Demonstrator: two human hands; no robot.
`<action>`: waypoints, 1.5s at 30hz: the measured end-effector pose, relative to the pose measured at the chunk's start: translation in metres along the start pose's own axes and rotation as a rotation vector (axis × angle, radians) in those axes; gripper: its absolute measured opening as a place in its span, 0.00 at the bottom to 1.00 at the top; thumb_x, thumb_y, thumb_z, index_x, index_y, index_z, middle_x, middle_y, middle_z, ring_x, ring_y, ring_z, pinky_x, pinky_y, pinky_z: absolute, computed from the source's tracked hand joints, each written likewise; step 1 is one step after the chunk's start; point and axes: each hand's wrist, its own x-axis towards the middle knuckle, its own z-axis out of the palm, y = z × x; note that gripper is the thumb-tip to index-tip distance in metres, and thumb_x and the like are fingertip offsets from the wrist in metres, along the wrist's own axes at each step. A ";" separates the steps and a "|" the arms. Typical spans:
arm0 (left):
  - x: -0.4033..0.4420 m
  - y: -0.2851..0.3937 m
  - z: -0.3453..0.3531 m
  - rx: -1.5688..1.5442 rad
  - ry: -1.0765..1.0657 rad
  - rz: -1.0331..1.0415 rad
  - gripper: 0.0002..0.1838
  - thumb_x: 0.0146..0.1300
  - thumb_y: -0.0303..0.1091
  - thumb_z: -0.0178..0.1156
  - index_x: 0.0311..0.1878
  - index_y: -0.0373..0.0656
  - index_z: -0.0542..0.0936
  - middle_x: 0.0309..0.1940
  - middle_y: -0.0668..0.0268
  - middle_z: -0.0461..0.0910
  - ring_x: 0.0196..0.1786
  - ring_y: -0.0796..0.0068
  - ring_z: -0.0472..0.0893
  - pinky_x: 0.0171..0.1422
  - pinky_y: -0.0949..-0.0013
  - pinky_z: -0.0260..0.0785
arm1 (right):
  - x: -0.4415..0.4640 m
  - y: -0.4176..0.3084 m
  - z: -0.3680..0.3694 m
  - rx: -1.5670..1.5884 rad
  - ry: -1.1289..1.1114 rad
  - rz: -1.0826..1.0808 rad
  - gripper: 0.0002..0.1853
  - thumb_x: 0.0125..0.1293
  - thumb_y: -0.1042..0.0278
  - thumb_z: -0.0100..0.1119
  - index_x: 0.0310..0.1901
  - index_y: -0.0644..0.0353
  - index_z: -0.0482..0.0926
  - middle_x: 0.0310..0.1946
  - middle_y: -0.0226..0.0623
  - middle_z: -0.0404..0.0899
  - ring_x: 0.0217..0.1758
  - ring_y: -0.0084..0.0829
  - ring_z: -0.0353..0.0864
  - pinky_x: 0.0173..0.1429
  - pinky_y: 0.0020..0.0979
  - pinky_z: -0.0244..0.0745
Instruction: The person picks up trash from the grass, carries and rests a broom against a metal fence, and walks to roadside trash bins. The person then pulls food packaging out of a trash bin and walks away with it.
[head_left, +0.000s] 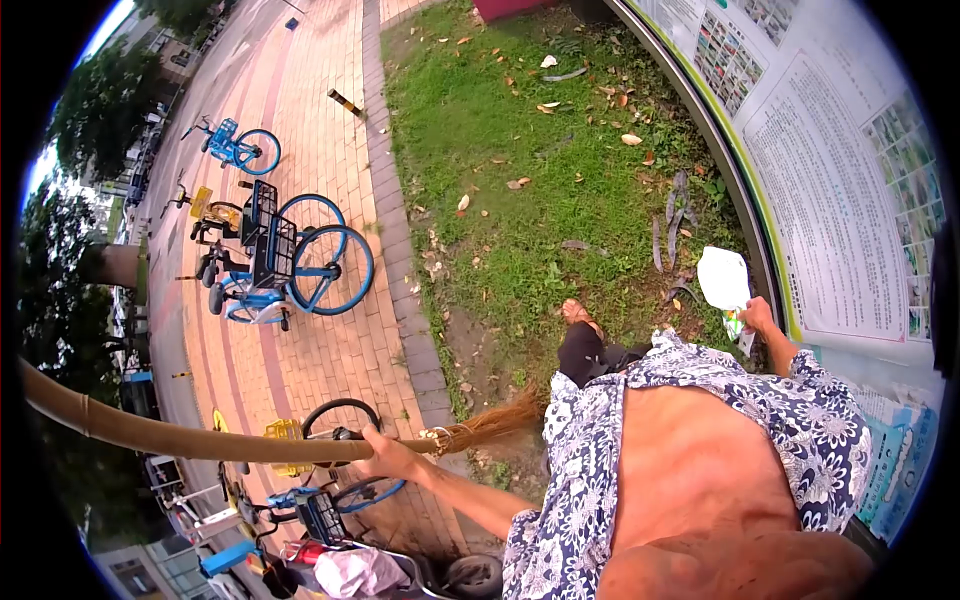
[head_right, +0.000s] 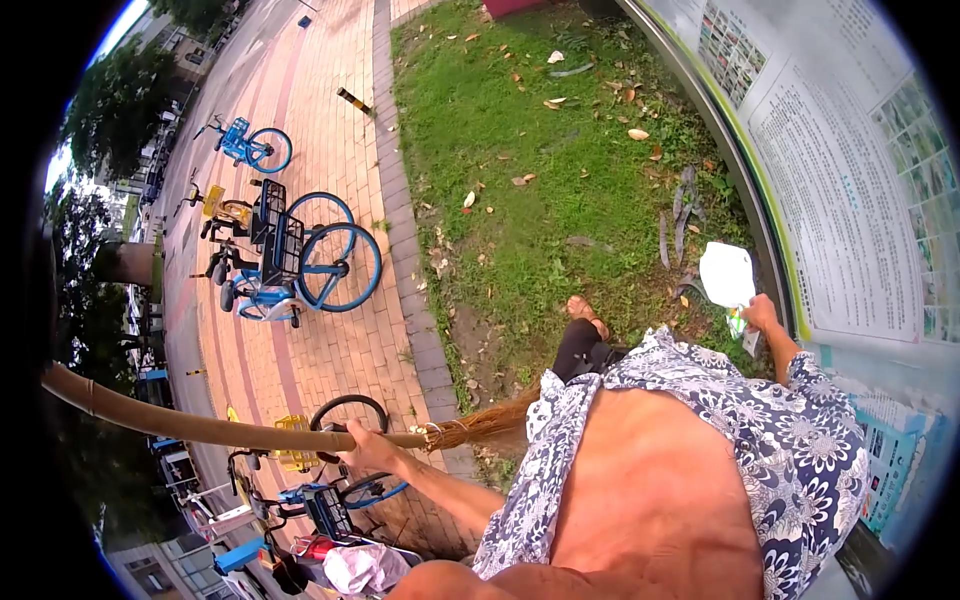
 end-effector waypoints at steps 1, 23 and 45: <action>0.002 0.001 0.019 0.017 -0.037 -0.137 0.12 0.60 0.30 0.63 0.37 0.29 0.75 0.27 0.61 0.75 0.23 0.70 0.72 0.28 0.63 0.67 | 0.014 -0.022 0.003 -0.016 -0.006 -0.018 0.08 0.58 0.80 0.71 0.31 0.71 0.78 0.24 0.46 0.83 0.20 0.36 0.86 0.19 0.39 0.83; -0.011 -0.008 0.574 0.288 -0.817 0.066 0.08 0.59 0.29 0.63 0.38 0.38 0.75 0.33 0.49 0.77 0.41 0.41 0.76 0.47 0.47 0.69 | 0.357 -0.505 0.015 -0.029 -0.190 -0.085 0.08 0.53 0.80 0.69 0.26 0.72 0.77 0.20 0.46 0.80 0.17 0.38 0.84 0.17 0.41 0.80; 0.078 -0.065 0.976 0.384 -1.206 -0.310 0.17 0.57 0.31 0.61 0.50 0.38 0.83 0.41 0.51 0.87 0.46 0.55 0.86 0.55 0.58 0.75 | 0.591 -0.917 0.021 -0.043 -0.026 -0.114 0.10 0.56 0.77 0.70 0.35 0.73 0.78 0.26 0.46 0.82 0.19 0.37 0.85 0.20 0.39 0.81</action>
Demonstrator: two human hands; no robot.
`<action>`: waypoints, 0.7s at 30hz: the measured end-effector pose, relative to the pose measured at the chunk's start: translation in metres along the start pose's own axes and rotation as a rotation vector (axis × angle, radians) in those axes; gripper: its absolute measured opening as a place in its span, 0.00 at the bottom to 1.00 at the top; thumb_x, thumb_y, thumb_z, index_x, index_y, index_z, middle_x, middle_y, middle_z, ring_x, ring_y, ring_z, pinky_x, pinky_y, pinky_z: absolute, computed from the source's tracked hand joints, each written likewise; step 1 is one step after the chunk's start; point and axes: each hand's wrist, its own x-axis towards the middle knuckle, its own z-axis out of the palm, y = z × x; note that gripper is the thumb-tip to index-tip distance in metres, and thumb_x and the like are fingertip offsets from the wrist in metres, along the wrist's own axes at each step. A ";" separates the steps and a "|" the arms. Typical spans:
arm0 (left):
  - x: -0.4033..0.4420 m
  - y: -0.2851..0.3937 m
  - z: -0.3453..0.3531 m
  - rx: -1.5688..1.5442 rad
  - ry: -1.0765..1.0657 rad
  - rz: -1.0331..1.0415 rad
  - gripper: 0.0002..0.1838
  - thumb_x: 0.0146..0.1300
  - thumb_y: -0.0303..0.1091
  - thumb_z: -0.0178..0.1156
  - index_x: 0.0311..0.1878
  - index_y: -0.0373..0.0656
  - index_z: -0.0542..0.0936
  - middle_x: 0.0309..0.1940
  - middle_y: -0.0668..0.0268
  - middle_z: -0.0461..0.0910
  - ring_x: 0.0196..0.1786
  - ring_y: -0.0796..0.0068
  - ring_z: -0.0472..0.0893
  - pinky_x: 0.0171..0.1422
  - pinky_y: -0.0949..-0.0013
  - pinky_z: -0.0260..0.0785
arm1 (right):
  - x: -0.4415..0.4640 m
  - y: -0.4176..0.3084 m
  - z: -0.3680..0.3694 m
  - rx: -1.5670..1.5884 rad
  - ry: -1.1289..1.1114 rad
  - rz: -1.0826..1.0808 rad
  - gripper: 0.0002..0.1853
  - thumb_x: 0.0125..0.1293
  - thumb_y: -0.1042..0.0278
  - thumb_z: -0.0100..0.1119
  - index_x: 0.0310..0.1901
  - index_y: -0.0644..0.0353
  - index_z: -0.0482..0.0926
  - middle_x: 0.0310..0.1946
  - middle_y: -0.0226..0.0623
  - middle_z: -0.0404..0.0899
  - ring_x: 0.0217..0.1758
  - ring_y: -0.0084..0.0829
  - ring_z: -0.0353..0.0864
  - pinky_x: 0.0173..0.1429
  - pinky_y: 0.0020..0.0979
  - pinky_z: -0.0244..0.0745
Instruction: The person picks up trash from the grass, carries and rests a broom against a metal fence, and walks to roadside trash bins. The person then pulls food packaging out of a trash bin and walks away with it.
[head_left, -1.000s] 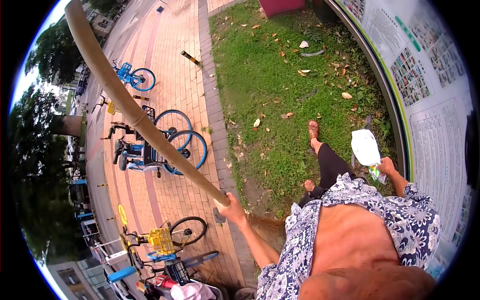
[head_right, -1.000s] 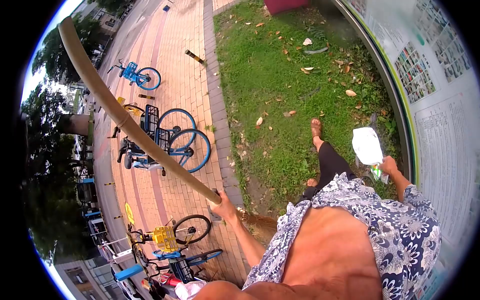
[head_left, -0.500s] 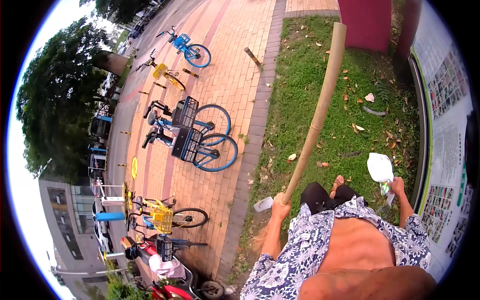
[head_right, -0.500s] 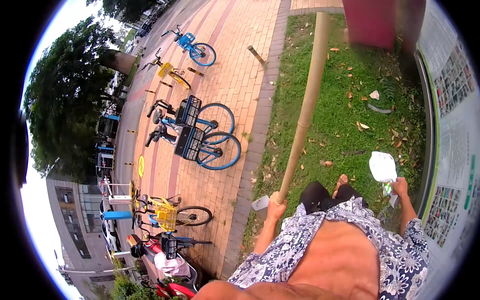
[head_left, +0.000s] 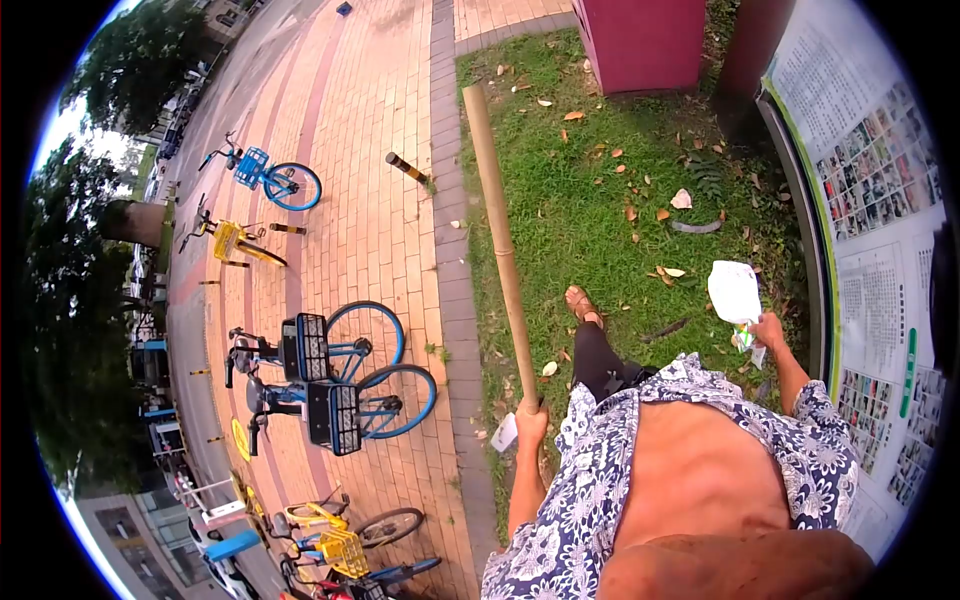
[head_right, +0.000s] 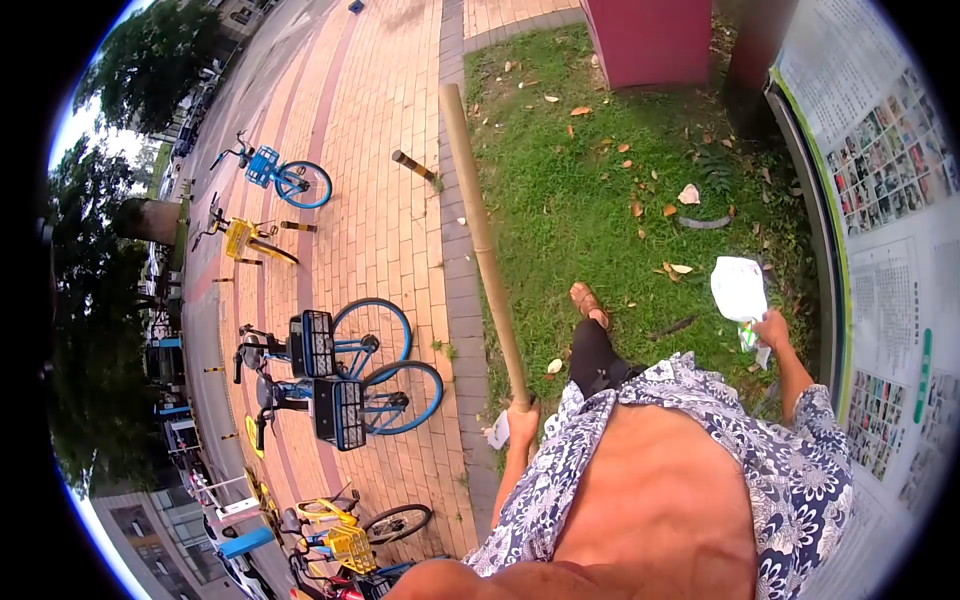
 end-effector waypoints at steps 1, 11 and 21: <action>0.033 0.006 -0.008 -0.021 0.013 0.005 0.18 0.57 0.31 0.61 0.52 0.38 0.84 0.42 0.51 0.87 0.46 0.57 0.86 0.55 0.59 0.75 | 0.000 -0.014 0.008 0.052 0.022 0.052 0.10 0.56 0.78 0.70 0.36 0.73 0.78 0.27 0.47 0.82 0.19 0.37 0.85 0.20 0.38 0.81; 0.291 0.133 -0.118 -0.215 0.121 -0.133 0.06 0.56 0.29 0.61 0.32 0.36 0.76 0.21 0.67 0.77 0.23 0.75 0.76 0.29 0.64 0.69 | 0.039 -0.170 0.055 0.090 -0.069 0.191 0.13 0.60 0.77 0.70 0.28 0.66 0.72 0.21 0.43 0.79 0.16 0.37 0.84 0.17 0.40 0.82; 0.458 0.226 -0.127 -0.393 0.371 -0.199 0.08 0.57 0.28 0.61 0.32 0.34 0.73 0.21 0.63 0.75 0.21 0.70 0.75 0.27 0.60 0.69 | 0.212 -0.390 0.069 -0.080 -0.150 0.113 0.11 0.56 0.77 0.72 0.32 0.73 0.78 0.22 0.47 0.82 0.21 0.41 0.87 0.20 0.42 0.82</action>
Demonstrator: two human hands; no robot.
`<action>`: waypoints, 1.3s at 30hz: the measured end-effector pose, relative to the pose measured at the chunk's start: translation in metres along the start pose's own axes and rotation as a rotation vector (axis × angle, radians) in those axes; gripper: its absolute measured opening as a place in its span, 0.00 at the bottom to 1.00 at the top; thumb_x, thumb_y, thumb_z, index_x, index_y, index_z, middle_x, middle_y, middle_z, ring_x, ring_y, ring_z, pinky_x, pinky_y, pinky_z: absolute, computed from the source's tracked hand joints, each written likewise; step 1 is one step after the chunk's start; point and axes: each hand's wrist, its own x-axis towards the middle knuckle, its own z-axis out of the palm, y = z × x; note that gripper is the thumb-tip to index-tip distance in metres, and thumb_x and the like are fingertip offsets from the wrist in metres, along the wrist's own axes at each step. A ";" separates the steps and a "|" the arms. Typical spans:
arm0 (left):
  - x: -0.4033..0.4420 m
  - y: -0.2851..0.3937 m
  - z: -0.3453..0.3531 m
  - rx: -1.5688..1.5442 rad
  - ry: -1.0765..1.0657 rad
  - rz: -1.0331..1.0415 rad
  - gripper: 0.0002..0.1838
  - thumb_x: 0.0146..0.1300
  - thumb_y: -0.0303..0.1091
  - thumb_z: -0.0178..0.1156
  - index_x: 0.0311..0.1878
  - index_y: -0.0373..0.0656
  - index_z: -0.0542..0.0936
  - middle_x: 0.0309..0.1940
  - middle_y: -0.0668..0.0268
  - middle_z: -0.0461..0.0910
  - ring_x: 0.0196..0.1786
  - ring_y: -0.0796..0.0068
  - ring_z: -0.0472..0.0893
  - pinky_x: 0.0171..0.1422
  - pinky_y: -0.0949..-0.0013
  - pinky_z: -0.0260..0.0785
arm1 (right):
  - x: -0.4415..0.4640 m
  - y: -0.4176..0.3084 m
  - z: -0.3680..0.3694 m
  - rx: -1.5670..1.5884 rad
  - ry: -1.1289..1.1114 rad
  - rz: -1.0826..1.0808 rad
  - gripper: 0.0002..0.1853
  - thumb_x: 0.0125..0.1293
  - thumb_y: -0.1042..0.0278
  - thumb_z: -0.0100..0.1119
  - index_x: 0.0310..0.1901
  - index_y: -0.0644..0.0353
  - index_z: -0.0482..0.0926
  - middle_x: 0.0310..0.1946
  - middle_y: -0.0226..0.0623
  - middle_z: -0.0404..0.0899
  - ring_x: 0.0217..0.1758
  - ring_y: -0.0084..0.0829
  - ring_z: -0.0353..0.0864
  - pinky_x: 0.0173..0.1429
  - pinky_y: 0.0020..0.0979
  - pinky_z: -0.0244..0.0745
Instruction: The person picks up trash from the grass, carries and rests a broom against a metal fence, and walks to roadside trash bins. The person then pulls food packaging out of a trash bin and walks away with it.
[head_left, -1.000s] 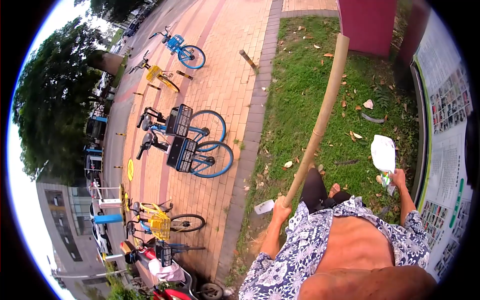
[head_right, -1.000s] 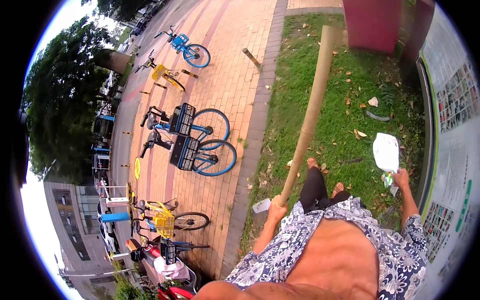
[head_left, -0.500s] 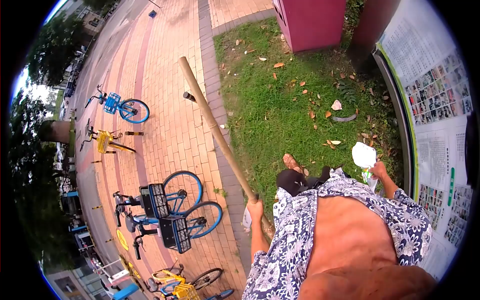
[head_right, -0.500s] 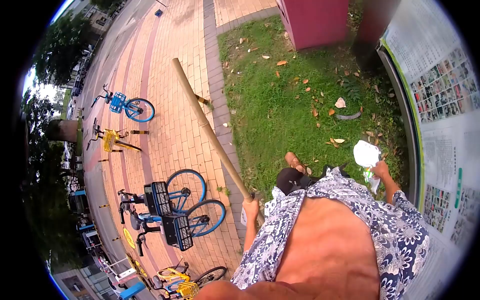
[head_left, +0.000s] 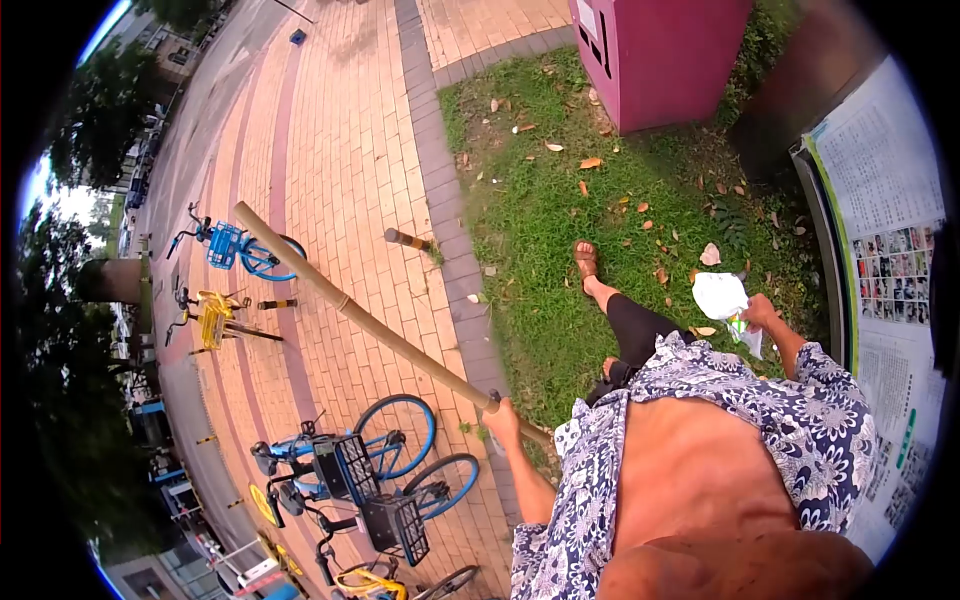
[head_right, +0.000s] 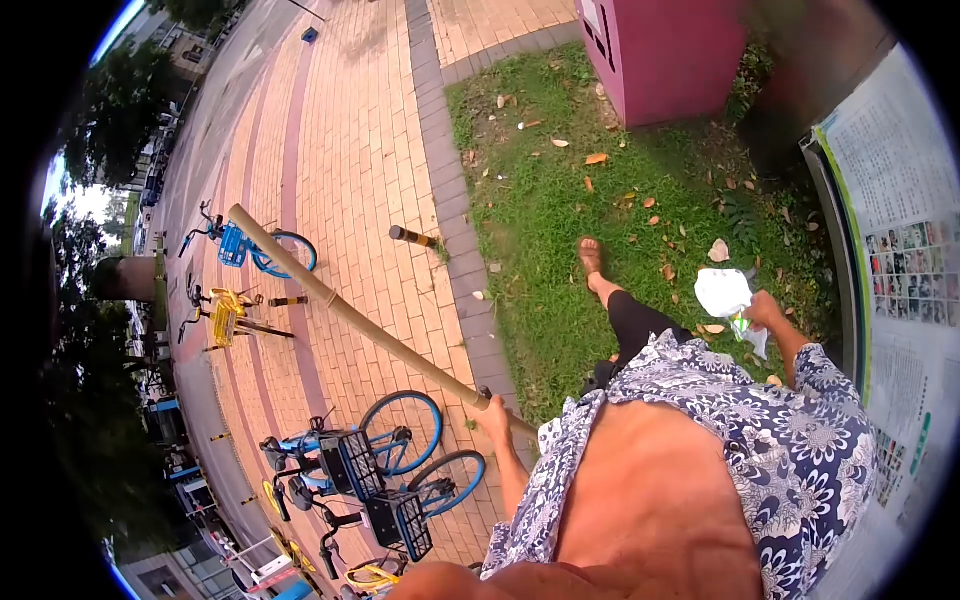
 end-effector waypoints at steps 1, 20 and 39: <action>0.002 0.013 0.015 -0.075 0.021 -0.012 0.07 0.57 0.27 0.60 0.31 0.35 0.73 0.21 0.64 0.74 0.20 0.69 0.75 0.26 0.60 0.68 | 0.024 -0.031 0.000 0.014 0.003 -0.019 0.11 0.56 0.77 0.72 0.31 0.74 0.78 0.22 0.48 0.82 0.21 0.41 0.87 0.21 0.42 0.82; 0.276 0.270 0.257 -0.052 -0.037 -0.022 0.06 0.53 0.24 0.61 0.28 0.33 0.73 0.22 0.66 0.75 0.23 0.73 0.73 0.29 0.63 0.67 | 0.307 -0.718 -0.105 -0.390 0.247 -0.702 0.18 0.51 0.60 0.69 0.38 0.67 0.85 0.32 0.57 0.84 0.41 0.57 0.87 0.47 0.52 0.79; 0.669 0.646 0.487 -0.028 -0.133 0.035 0.07 0.58 0.23 0.58 0.38 0.33 0.73 0.24 0.62 0.76 0.20 0.70 0.77 0.25 0.65 0.70 | 0.480 -0.871 -0.104 -0.144 0.049 -0.051 0.14 0.57 0.68 0.75 0.31 0.72 0.83 0.24 0.49 0.86 0.24 0.38 0.90 0.29 0.39 0.85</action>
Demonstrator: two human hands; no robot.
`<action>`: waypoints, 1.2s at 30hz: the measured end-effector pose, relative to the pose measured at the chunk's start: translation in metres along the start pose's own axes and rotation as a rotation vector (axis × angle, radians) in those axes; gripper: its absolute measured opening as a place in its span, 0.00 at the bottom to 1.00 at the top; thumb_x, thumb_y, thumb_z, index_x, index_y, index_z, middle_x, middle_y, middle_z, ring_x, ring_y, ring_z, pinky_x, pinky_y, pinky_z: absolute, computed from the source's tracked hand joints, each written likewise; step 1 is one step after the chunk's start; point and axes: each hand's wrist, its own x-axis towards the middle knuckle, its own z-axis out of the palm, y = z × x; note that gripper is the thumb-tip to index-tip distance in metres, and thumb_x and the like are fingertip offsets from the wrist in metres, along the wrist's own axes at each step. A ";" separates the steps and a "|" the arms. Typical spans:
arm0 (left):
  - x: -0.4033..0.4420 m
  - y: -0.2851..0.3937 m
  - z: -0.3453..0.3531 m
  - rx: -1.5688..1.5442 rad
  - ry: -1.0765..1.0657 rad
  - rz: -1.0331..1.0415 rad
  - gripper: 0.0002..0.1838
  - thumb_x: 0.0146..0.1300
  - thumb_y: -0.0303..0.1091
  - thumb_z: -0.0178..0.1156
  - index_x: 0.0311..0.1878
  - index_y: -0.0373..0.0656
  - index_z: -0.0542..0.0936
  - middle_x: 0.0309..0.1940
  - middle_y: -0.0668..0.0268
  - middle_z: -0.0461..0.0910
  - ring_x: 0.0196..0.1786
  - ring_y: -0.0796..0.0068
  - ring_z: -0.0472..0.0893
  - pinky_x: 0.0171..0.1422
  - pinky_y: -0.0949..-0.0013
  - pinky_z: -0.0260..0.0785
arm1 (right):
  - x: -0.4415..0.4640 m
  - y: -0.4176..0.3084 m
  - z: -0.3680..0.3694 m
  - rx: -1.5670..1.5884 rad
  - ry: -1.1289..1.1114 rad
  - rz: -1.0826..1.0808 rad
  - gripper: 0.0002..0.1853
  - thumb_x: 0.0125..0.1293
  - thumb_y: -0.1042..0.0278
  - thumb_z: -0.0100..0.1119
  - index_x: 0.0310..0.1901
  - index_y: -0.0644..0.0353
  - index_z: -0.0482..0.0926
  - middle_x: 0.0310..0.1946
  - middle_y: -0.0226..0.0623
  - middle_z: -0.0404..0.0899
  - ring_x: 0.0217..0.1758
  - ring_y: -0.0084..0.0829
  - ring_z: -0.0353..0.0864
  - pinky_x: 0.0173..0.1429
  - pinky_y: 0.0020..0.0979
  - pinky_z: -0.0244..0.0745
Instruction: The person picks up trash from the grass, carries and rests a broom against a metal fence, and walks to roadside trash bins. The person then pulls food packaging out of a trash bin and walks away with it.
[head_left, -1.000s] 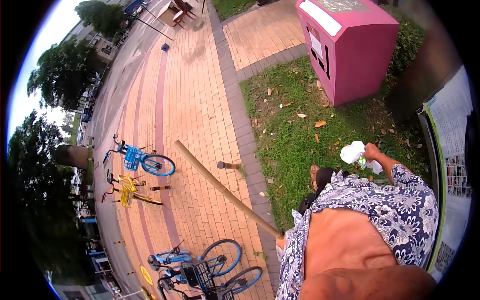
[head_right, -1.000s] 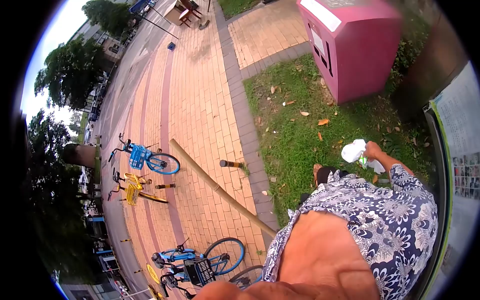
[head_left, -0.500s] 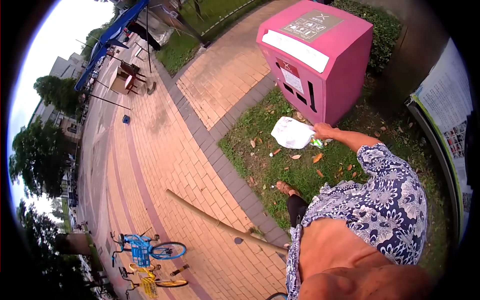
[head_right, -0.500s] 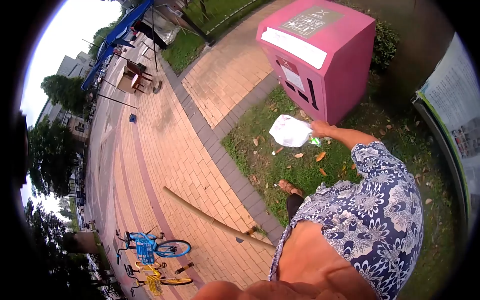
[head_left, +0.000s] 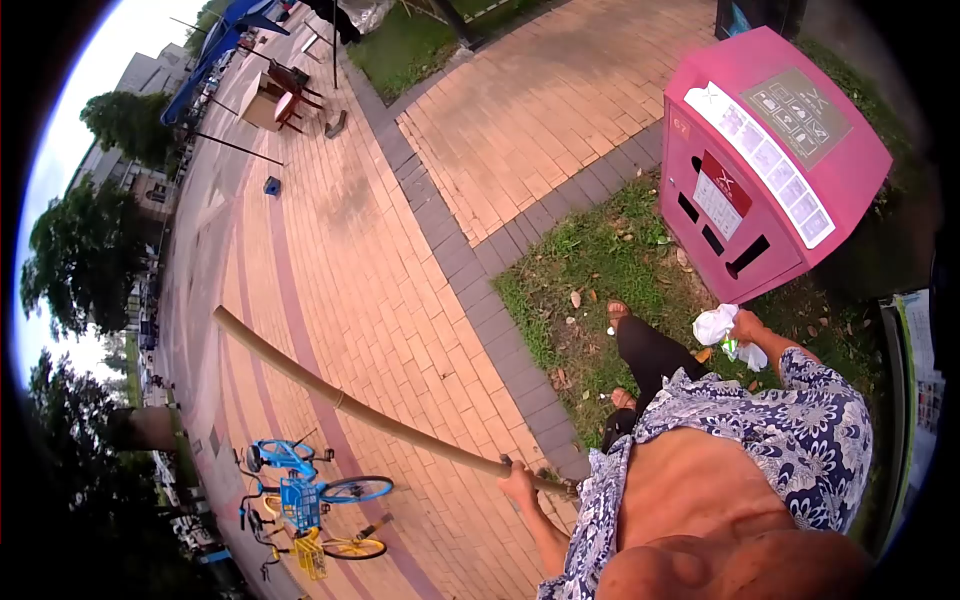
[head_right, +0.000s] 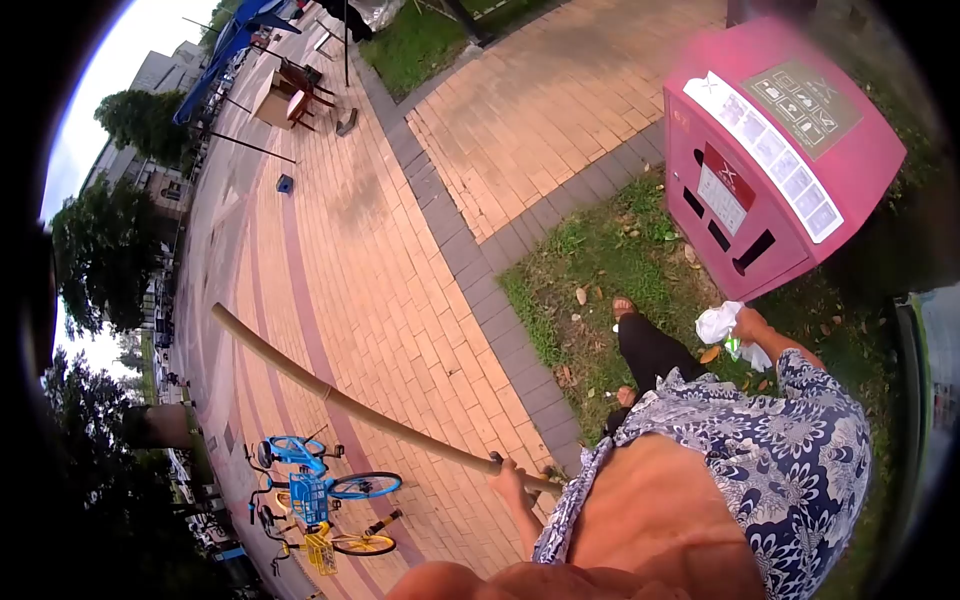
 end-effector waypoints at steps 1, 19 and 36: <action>0.016 0.033 0.023 0.016 0.007 0.018 0.07 0.58 0.23 0.58 0.38 0.32 0.73 0.24 0.61 0.76 0.20 0.70 0.76 0.25 0.65 0.70 | 0.024 -0.014 -0.010 -0.021 -0.007 0.001 0.14 0.57 0.68 0.75 0.31 0.72 0.83 0.24 0.49 0.86 0.24 0.38 0.90 0.29 0.39 0.85; 0.239 0.226 0.337 0.185 -0.203 0.159 0.08 0.54 0.25 0.62 0.34 0.31 0.77 0.24 0.69 0.73 0.27 0.76 0.74 0.29 0.66 0.64 | 0.404 -0.500 -0.317 0.032 0.133 -0.293 0.12 0.58 0.66 0.71 0.36 0.68 0.86 0.25 0.42 0.86 0.25 0.32 0.88 0.34 0.38 0.84; 0.646 0.657 0.554 0.207 -0.325 -0.004 0.07 0.51 0.23 0.59 0.31 0.37 0.71 0.25 0.64 0.71 0.23 0.66 0.77 0.25 0.61 0.73 | 0.584 -0.632 -0.336 -0.093 0.093 -0.044 0.14 0.51 0.71 0.77 0.31 0.75 0.85 0.26 0.53 0.86 0.28 0.42 0.91 0.29 0.41 0.85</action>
